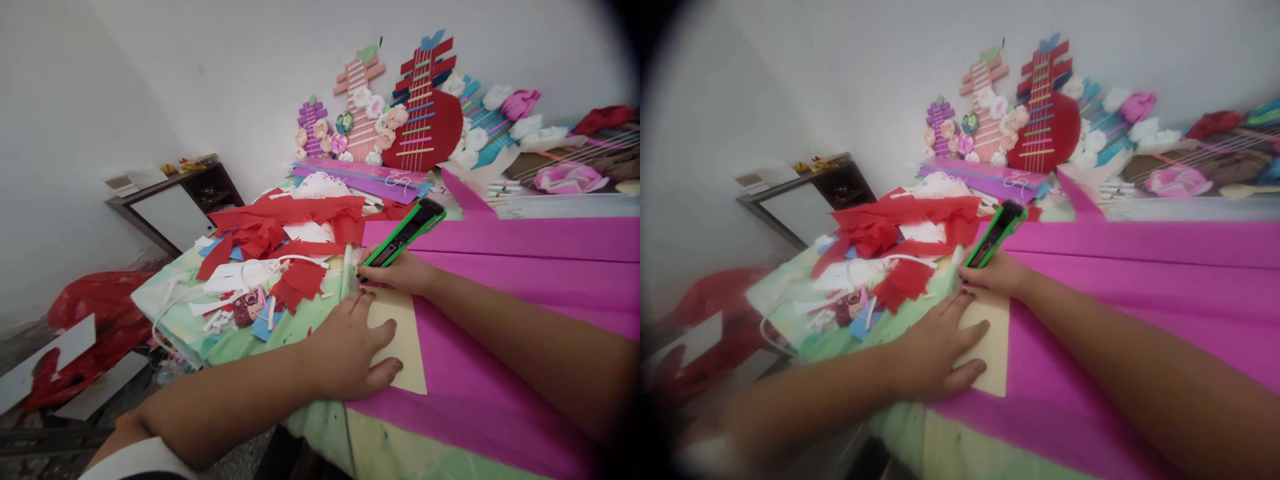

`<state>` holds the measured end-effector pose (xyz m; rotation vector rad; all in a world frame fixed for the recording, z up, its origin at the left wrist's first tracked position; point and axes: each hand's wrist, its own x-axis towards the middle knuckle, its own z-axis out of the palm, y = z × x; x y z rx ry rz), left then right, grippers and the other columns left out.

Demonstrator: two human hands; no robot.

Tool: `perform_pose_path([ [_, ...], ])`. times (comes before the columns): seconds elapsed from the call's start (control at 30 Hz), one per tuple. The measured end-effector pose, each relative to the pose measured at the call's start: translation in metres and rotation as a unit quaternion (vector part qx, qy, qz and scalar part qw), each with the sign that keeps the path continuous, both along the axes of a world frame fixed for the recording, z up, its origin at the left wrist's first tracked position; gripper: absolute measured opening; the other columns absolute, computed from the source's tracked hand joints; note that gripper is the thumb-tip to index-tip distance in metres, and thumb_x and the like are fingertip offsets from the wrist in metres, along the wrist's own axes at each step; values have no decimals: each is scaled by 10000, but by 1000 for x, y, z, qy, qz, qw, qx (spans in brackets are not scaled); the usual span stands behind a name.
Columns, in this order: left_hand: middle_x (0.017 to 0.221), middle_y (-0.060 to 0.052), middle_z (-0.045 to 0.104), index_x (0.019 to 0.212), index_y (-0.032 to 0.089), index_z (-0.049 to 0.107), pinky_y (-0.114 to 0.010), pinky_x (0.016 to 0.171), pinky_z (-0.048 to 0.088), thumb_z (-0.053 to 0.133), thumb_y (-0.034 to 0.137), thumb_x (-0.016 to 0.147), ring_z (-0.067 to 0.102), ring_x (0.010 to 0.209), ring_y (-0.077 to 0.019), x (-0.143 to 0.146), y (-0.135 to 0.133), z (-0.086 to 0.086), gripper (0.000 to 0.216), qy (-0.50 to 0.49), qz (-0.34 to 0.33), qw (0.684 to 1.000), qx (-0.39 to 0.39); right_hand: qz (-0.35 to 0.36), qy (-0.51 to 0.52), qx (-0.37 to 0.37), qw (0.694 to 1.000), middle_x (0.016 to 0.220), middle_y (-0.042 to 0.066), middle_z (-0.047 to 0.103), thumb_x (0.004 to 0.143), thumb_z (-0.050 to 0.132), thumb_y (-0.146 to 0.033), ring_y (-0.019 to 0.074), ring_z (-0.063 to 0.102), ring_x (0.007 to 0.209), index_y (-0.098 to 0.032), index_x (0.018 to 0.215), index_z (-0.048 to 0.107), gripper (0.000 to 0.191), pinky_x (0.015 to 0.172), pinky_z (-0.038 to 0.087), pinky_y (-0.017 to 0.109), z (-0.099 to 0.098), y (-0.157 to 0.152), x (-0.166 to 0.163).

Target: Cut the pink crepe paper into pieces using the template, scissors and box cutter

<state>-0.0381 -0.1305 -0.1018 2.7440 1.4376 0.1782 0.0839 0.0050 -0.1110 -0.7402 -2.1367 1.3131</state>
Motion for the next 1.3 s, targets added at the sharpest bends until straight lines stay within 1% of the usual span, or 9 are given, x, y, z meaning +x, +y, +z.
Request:
perform_pose_path([
  [0.17,1258,-206,375,1157,142,475,-508,944,261,412,460,793,299,1198,-348,-1,1,-3,487,-10,-2,1000,8,-2,-7,-6,1000,604,-17,560,698,529,-298,74,484,499,-161,704,536,137,478,384,197,0,1,0],
  [0.33,1252,-213,376,1156,139,476,-503,943,265,416,459,791,299,1197,-349,-1,2,-4,489,-14,-1,1000,5,18,-12,35,999,665,-5,586,699,523,-271,100,539,604,-161,725,546,115,581,437,218,-1,3,-1],
  [0.43,1243,-217,378,1149,133,485,-503,948,261,419,453,790,293,1199,-353,0,1,-3,486,-12,-3,1000,4,30,-18,57,998,668,-4,588,706,514,-272,109,550,627,-162,736,542,117,607,443,227,-2,4,-1],
  [0.57,1242,-224,375,1147,128,486,-510,942,266,422,449,788,301,1191,-362,0,1,-1,486,-7,-3,1000,0,35,-14,51,998,664,-6,587,712,512,-289,105,547,618,-161,747,541,135,601,437,224,-4,5,0],
  [0.7,1260,-232,359,1153,130,479,-516,940,266,425,446,788,290,1198,-365,0,2,0,486,-8,-2,1000,-7,17,-1,39,999,648,-13,579,713,524,-318,102,541,618,-164,747,541,159,602,430,224,-5,5,2],
  [0.83,1265,-233,353,1156,124,478,-515,939,270,427,440,787,276,1205,-369,1,2,-1,488,-8,-1,1000,-13,30,7,41,999,680,-6,583,708,520,-278,107,546,644,-162,743,547,125,633,438,231,-4,5,1],
  [1.07,1261,-212,352,1156,137,477,-524,935,276,425,442,785,271,1205,-366,-1,2,-2,483,-16,-2,1000,-11,27,-31,56,998,683,-3,598,701,521,-289,117,549,635,-173,745,542,125,619,439,234,-4,6,-1],
  [1.2,1229,-220,370,1150,129,489,-518,938,274,432,441,781,286,1192,-371,0,3,-1,486,-10,-1,1000,-12,31,-51,52,997,674,-3,609,687,535,-273,122,561,620,-181,733,529,104,593,447,233,-4,5,-1],
  [1.3,1229,-223,372,1141,129,494,-513,944,266,439,439,779,289,1191,-362,0,3,0,480,-10,-1,1000,-12,21,-43,57,997,676,0,611,693,531,-274,120,560,617,-181,734,536,102,586,447,230,-3,3,0],
])
